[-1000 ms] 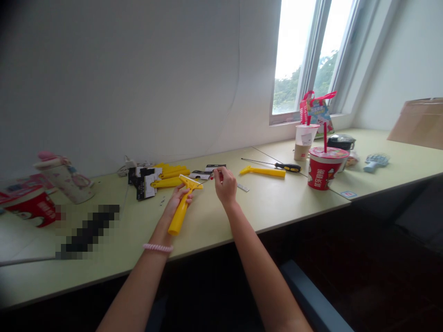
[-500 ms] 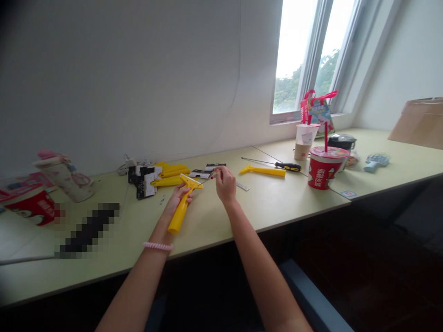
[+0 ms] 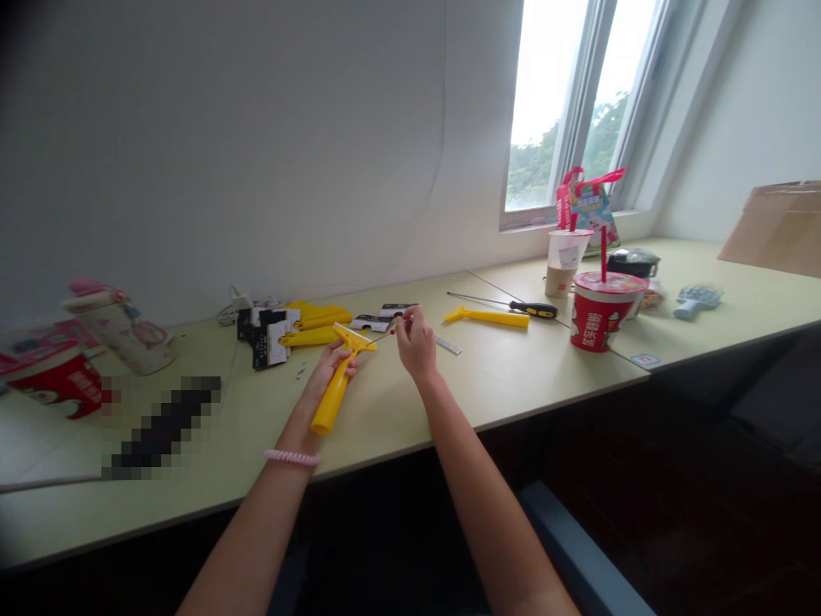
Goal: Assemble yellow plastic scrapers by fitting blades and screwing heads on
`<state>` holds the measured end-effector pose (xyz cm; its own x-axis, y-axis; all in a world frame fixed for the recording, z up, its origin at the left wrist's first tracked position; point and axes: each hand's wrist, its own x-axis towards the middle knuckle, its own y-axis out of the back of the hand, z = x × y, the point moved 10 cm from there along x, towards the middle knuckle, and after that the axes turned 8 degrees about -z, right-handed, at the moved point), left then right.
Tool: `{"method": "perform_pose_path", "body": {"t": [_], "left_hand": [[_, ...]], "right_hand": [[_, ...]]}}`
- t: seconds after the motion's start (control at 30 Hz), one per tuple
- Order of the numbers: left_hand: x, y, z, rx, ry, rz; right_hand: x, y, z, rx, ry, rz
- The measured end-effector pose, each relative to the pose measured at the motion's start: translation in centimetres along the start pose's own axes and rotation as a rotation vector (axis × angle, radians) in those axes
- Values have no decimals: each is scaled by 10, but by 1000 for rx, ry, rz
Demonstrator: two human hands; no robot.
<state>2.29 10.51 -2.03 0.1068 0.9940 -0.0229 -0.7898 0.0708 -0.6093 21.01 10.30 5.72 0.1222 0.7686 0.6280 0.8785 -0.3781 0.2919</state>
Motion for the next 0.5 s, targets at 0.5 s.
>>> {"method": "perform_pose_path", "body": {"t": [0.5], "left_hand": [[-1, 2, -2, -8, 16, 20]], "right_hand": [[-2, 2, -10, -32, 55, 3]]}}
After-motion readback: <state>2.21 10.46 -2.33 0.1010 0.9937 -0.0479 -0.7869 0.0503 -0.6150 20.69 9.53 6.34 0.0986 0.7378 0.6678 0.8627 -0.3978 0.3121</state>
